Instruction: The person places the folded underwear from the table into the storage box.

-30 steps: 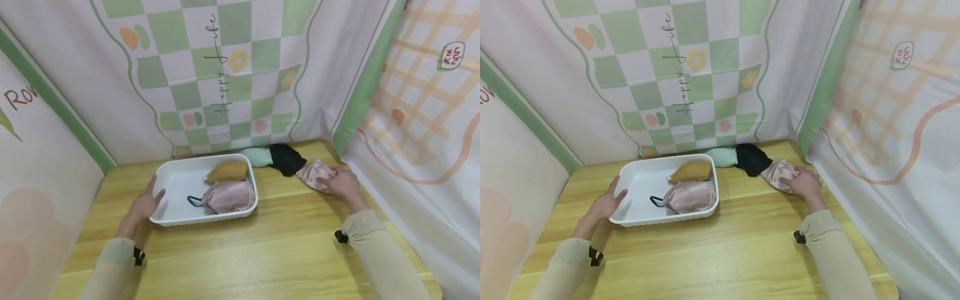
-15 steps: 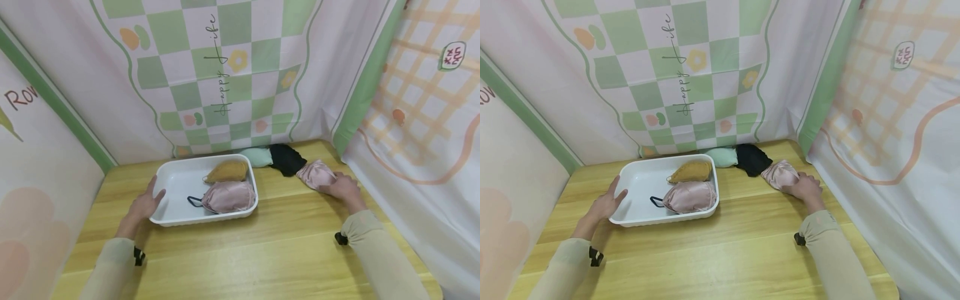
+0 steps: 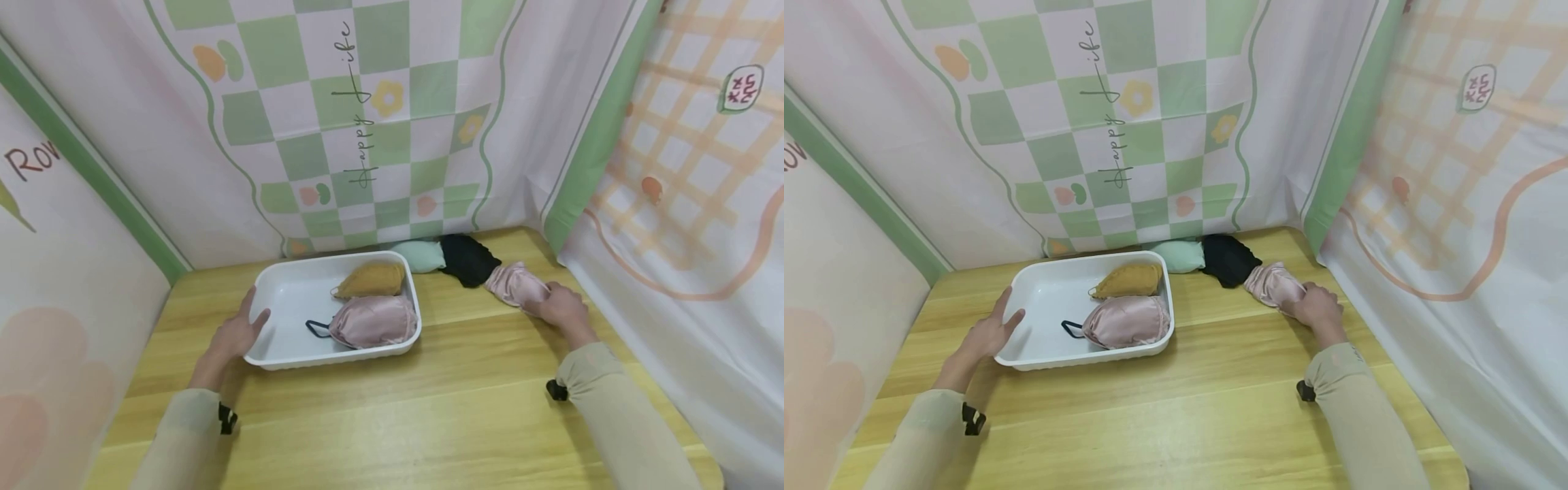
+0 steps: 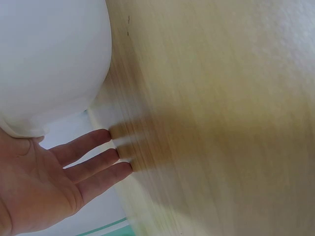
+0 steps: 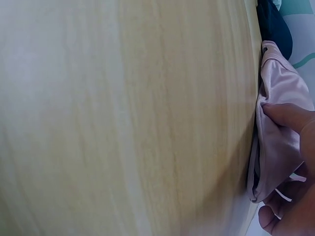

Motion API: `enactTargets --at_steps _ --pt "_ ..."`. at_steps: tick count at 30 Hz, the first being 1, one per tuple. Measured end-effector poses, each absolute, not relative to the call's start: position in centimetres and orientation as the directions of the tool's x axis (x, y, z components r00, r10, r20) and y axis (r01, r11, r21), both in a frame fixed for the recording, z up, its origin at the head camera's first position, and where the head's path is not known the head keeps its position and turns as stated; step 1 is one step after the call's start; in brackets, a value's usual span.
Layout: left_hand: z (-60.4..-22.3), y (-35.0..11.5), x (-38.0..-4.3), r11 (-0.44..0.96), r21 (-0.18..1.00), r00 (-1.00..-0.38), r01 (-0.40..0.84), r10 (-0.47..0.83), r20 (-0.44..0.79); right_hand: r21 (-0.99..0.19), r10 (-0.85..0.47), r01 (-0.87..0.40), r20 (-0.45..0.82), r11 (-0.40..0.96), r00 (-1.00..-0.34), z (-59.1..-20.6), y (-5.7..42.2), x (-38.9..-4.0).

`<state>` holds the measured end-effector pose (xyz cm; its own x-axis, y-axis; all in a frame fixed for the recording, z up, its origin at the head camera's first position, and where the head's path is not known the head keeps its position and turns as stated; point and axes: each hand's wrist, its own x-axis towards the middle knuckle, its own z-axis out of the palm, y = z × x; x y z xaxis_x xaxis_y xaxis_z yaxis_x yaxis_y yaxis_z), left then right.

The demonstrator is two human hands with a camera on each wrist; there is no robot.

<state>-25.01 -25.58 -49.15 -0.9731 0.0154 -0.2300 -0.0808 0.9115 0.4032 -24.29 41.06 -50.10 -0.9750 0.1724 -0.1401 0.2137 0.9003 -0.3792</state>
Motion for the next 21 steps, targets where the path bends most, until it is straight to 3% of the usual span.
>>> enactTargets --at_steps 21 --pt "-48.9 -25.5 -24.9 0.910 0.403 -0.970 -0.091 0.010 -0.242 -0.514 0.167 0.177 -0.066 0.839 -0.984 -51.4 41.2 -24.6"
